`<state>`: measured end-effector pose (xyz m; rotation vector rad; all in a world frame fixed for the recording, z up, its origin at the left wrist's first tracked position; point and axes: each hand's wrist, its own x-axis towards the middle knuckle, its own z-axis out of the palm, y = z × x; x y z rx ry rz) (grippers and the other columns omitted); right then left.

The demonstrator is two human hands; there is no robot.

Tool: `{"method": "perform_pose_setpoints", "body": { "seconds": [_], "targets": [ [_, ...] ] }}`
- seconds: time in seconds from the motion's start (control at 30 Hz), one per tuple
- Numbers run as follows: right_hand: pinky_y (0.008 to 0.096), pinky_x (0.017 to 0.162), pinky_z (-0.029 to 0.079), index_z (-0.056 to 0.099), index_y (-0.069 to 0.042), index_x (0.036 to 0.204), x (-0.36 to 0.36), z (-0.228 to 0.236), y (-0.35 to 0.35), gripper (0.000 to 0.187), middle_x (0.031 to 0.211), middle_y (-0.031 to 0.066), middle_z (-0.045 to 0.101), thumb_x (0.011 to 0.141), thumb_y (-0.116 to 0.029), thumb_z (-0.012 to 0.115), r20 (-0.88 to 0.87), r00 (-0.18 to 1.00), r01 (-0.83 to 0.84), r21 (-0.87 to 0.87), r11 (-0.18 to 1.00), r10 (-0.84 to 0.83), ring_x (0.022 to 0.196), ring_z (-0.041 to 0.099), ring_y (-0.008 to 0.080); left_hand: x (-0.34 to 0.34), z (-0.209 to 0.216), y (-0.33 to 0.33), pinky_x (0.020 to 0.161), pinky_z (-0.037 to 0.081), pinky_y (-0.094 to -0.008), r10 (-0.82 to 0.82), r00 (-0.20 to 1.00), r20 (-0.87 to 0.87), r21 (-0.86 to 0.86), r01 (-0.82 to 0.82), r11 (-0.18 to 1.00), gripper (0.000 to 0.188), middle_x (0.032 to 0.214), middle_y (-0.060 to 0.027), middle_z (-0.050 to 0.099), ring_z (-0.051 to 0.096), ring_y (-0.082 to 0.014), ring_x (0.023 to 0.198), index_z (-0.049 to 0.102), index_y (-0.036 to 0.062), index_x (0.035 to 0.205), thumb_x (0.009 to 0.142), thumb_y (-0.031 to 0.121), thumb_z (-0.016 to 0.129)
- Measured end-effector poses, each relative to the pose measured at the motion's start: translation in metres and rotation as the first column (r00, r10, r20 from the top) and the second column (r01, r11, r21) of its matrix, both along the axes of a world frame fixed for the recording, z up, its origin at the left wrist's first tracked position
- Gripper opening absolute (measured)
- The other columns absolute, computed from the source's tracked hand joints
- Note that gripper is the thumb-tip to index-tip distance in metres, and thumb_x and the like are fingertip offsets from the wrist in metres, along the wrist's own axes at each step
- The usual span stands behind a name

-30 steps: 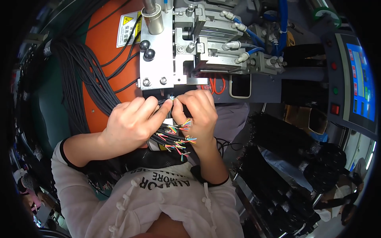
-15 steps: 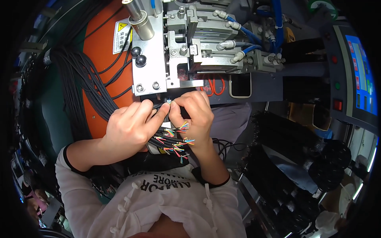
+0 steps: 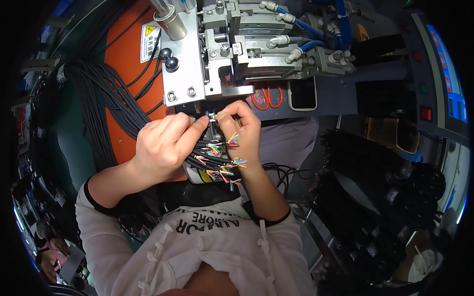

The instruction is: The person picks up a wire harness, inserts individual wires into a machine, and pulls on them by hand after processing. The person then removes the harness and sets it aside.

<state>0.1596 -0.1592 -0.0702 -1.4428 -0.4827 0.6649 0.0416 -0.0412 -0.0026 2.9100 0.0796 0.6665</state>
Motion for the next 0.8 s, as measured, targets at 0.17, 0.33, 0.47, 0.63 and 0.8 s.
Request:
{"method": "perform_pose_setpoints", "body": {
  "seconds": [0.17, 0.33, 0.47, 0.63, 0.8],
  "targets": [
    [0.0297, 0.064, 0.044, 0.057, 0.001, 0.083, 0.001, 0.008, 0.001, 0.008, 0.074, 0.0089, 0.058, 0.081, -0.004, 0.063, 0.266, 0.963, 0.002, -0.134, 0.991, 0.034, 0.068, 0.055, 0.0192, 0.0, -0.004, 0.001, 0.047, 0.041, -0.0259, 0.003, 0.998, 0.059, 0.008, -0.003, 1.0, 0.024, 0.073, -0.002, 0.053, 0.053, -0.0132, 0.059, 0.067, 0.0024, 0.092, 0.068, 0.008, 0.066],
    [0.0253, 0.067, 0.044, 0.06, 0.0, 0.084, 0.006, 0.022, 0.006, 0.007, 0.079, 0.0053, 0.06, 0.083, -0.005, 0.065, 0.528, 0.843, -0.031, -0.134, 0.99, 0.098, 0.073, 0.054, 0.0107, 0.0, -0.001, 0.002, 0.049, 0.042, -0.0262, 0.018, 0.999, 0.036, -0.008, -0.018, 1.0, 0.023, 0.076, -0.0007, 0.055, 0.055, -0.013, 0.06, 0.067, 0.0044, 0.091, 0.069, 0.008, 0.066],
    [0.0263, 0.07, 0.046, 0.061, -0.001, 0.086, 0.01, 0.027, 0.006, 0.01, 0.079, 0.0063, 0.062, 0.079, -0.001, 0.069, 0.867, 0.498, 0.006, 0.025, 1.0, -0.025, 0.075, 0.058, 0.0122, 0.0, 0.005, 0.004, 0.052, 0.042, -0.0259, 0.032, 0.999, 0.024, -0.022, -0.031, 0.999, 0.019, 0.074, -0.0002, 0.053, 0.055, -0.0126, 0.06, 0.066, 0.0049, 0.088, 0.07, 0.008, 0.064],
    [0.028, 0.071, 0.048, 0.062, 0.0, 0.083, 0.008, 0.02, -0.002, 0.012, 0.08, 0.0065, 0.064, 0.075, 0.003, 0.07, 0.519, 0.855, 0.023, -0.07, 0.997, 0.017, 0.074, 0.06, 0.0164, -0.009, 0.013, -0.001, 0.052, 0.043, -0.0248, 0.077, 0.993, -0.09, 0.053, -0.073, 0.996, 0.015, 0.072, -0.0012, 0.048, 0.055, -0.0119, 0.061, 0.064, 0.0041, 0.085, 0.071, 0.009, 0.063],
    [0.0304, 0.069, 0.048, 0.063, 0.0, 0.08, 0.019, 0.02, -0.009, 0.011, 0.08, 0.0072, 0.064, 0.074, 0.003, 0.071, 0.369, 0.927, -0.082, 0.046, 0.996, 0.06, 0.074, 0.06, 0.0201, -0.014, 0.011, -0.005, 0.05, 0.042, -0.0252, 0.151, 0.98, -0.129, 0.125, -0.135, 0.983, 0.014, 0.07, -0.0008, 0.049, 0.055, -0.0119, 0.058, 0.064, 0.0045, 0.084, 0.071, 0.011, 0.065]
  ]
}}
